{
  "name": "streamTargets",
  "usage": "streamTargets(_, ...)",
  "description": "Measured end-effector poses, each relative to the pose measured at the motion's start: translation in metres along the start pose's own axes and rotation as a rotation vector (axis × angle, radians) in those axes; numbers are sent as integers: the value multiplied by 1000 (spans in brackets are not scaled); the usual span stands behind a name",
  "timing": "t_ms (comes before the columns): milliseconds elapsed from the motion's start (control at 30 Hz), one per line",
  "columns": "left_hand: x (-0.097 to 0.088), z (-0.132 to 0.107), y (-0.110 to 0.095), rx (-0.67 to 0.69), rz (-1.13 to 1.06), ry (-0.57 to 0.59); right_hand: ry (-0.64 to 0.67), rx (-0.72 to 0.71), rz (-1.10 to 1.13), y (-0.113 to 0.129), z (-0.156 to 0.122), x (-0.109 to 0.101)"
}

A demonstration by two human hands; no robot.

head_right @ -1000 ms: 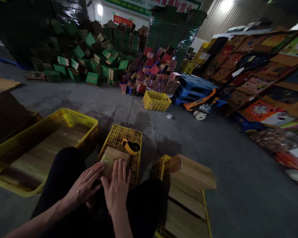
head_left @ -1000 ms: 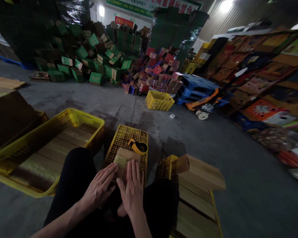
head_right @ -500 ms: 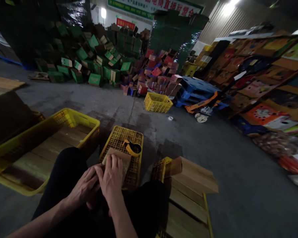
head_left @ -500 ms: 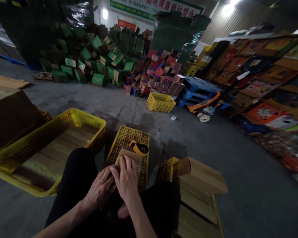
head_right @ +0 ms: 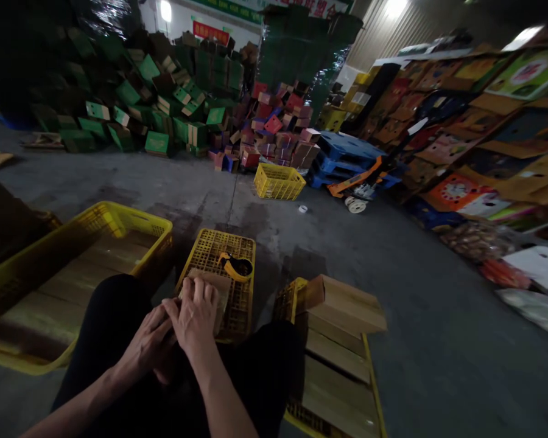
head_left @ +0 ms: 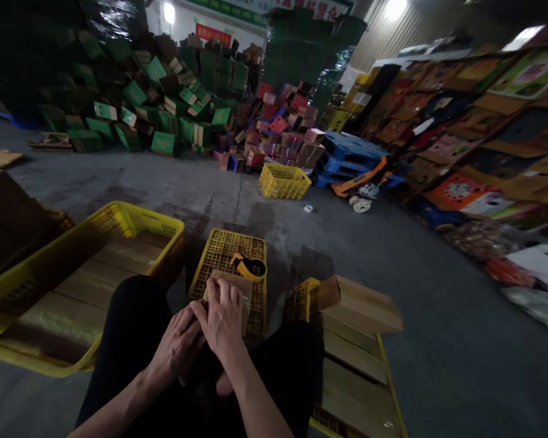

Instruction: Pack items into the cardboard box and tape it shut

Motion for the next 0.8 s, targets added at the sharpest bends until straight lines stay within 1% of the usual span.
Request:
streamTargets(100, -3, -1, -1, 2, 0, 4, -13, 27, 25, 1, -8, 3)
streamTargets(300, -12, 0, -4, -77, -51, 82, -22, -53, 52, -1, -40, 9)
streamTargets(433, -11, 1, -3, -36, -15, 94, -10, -60, 68, -9, -55, 5)
streamTargets(533, -9, 3, -3, 1, 19, 109, -26, -44, 61, -19, -66, -2)
streamTargets(633, -9, 6, -5, 13, 37, 86, -32, -19, 32, -35, -78, -8)
streamTargets(700, -10, 8, -7, 15, 48, 73, -39, -8, 17, -45, -86, -9)
streamTargets(800, -10, 9, -8, 17, 56, 80, -89, 20, 37, -58, -97, -6)
Point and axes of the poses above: each hand's wrist, its own z-axis towards the middle knuckle, its own x-axis out of the palm, y = z × x, the point moved 3 cm from there along z, towards the middle knuckle, and after that the axes turned 1 degree about z, right-handed, at the moved point
